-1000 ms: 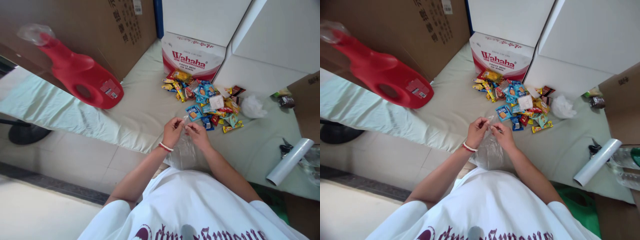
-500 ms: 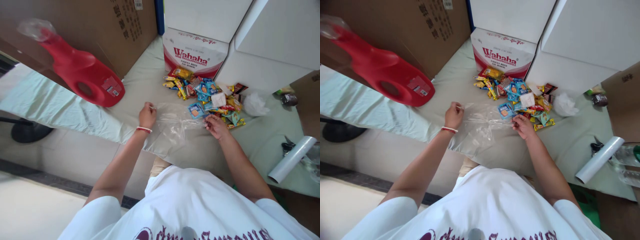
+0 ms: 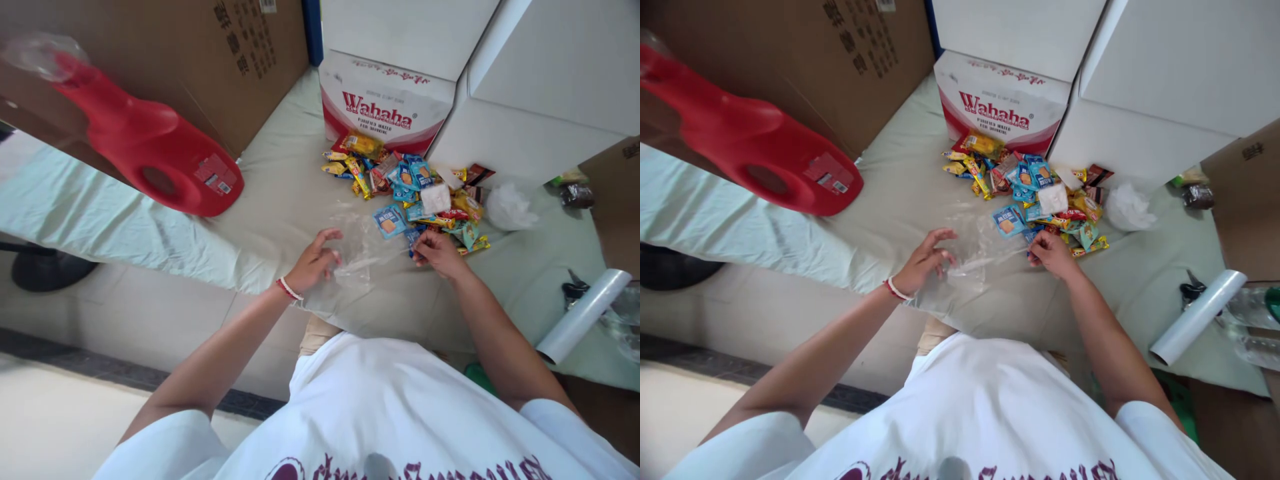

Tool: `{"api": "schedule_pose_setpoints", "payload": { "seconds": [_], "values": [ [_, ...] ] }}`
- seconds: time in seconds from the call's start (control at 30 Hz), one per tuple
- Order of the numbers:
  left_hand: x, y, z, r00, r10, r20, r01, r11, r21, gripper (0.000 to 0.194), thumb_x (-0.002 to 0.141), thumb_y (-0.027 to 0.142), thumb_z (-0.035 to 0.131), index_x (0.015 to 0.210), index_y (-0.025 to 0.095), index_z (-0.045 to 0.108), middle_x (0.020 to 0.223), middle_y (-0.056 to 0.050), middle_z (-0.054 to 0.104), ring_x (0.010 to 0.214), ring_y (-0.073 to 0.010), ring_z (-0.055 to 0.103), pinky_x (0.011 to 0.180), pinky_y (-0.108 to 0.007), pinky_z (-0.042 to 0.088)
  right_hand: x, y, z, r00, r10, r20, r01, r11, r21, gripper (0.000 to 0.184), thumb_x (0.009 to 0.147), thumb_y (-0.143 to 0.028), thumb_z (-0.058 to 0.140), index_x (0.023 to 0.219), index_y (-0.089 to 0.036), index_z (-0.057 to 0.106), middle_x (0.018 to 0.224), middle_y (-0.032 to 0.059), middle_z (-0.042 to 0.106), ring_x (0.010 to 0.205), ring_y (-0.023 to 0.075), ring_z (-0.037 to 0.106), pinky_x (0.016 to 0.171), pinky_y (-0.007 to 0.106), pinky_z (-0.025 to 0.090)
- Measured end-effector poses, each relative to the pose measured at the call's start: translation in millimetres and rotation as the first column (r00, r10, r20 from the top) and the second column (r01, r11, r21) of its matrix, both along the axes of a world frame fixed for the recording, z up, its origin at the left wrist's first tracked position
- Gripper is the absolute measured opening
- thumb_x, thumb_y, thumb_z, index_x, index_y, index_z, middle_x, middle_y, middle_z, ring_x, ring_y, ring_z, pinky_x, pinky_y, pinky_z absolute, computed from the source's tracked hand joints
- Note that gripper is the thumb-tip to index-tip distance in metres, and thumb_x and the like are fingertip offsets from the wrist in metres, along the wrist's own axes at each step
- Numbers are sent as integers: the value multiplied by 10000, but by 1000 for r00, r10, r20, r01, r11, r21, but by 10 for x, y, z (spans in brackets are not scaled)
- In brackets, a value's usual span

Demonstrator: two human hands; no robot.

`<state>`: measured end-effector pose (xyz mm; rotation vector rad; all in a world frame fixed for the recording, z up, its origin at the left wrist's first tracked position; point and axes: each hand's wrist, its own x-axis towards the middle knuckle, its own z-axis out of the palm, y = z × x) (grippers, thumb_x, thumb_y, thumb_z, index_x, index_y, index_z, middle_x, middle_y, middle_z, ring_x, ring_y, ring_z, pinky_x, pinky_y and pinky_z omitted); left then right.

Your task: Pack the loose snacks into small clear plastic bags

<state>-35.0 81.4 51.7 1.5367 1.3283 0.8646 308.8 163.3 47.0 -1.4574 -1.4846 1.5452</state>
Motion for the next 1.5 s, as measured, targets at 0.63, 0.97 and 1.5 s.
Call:
{"api": "schedule_pose_setpoints", "payload": {
  "seconds": [0.63,0.97,1.5],
  "values": [
    [35,-64,-177,877,127,-464,-112,992,60,188,695,149,543,569,227,428,915,-89,667,846,-213,636,788,-345,510,-479,-600,-125,939,243,242,-342,726,596,165,966,-255,613,1003,-275,773,1044,65,710,955,198,687,858,358,572],
    [-93,-71,-131,973,155,-170,-148,988,53,177,746,229,529,877,219,647,892,-26,630,815,-172,593,796,-305,502,240,-821,-58,941,209,267,-323,788,524,217,913,-220,612,929,-317,807,1237,61,714,1105,232,686,910,420,590],
    [-167,-58,-118,826,-82,-557,182,975,126,72,789,211,653,782,190,721,1354,-149,620,1246,-329,546,1061,-533,493,-1226,-863,335,481,488,728,-855,447,265,569,914,-242,705,1465,-223,565,1605,116,444,1468,325,399,1183,533,397]
  ]
}}
